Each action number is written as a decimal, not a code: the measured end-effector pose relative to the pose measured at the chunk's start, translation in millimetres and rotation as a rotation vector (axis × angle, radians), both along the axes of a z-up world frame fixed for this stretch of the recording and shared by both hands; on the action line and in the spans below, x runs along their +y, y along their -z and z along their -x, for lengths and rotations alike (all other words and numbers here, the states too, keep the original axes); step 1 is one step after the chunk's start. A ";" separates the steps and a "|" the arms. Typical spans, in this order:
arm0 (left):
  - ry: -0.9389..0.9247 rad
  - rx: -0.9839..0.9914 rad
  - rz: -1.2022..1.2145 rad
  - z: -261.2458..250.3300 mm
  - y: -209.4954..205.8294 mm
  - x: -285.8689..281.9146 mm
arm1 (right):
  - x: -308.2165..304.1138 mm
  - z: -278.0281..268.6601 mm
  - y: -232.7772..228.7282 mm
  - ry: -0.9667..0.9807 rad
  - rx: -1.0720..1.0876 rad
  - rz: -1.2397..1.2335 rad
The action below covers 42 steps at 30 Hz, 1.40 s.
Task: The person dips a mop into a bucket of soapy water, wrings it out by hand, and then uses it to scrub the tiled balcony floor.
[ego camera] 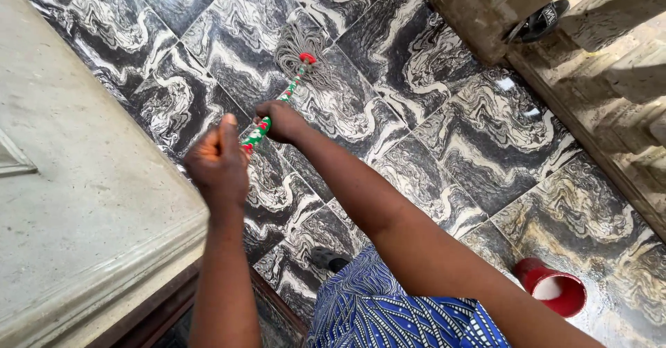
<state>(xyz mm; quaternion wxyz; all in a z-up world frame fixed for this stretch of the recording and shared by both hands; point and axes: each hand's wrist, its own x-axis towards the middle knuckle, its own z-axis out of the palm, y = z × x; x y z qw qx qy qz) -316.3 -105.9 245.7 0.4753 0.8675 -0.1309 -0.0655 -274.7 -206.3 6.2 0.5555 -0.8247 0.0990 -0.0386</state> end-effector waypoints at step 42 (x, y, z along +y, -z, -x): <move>-0.209 0.384 0.277 137.1 116.4 47.0 | -44.6 190.4 104.5 -0.313 0.327 0.557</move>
